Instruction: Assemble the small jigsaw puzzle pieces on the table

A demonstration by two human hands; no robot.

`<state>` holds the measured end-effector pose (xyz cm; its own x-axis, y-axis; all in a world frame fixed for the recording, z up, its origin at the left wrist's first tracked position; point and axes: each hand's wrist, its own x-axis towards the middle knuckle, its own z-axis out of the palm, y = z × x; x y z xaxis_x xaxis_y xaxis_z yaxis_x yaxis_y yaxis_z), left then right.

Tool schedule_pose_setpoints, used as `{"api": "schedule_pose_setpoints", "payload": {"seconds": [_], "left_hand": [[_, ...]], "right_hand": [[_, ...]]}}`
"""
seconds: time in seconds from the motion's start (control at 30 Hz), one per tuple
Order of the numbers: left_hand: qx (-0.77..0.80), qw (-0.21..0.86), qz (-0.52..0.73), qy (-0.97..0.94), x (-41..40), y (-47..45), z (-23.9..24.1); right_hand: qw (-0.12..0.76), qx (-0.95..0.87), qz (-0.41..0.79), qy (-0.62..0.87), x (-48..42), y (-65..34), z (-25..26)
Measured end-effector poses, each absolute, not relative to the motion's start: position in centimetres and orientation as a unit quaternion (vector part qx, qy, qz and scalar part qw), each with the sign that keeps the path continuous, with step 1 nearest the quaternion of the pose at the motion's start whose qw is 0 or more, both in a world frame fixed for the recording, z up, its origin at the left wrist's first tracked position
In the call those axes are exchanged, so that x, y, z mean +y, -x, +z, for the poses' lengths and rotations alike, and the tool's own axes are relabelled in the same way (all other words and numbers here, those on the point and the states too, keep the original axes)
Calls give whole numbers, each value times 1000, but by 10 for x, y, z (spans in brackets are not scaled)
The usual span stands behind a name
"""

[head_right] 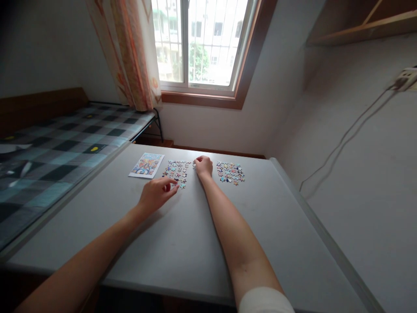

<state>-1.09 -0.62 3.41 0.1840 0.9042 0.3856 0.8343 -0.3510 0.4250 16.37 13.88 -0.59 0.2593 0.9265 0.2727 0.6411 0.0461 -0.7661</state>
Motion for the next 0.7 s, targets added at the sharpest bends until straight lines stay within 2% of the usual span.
{"api": "schedule_pose_setpoints", "payload": {"seconds": [0.27,0.7], "left_hand": [[553,63,281,-782,-7,10,33],[532,55,265,-802,-8,7,30]], "right_hand": [[417,-642,93,637,127,-166,-18],[309,-729,58,608,100,-161,-11]]}}
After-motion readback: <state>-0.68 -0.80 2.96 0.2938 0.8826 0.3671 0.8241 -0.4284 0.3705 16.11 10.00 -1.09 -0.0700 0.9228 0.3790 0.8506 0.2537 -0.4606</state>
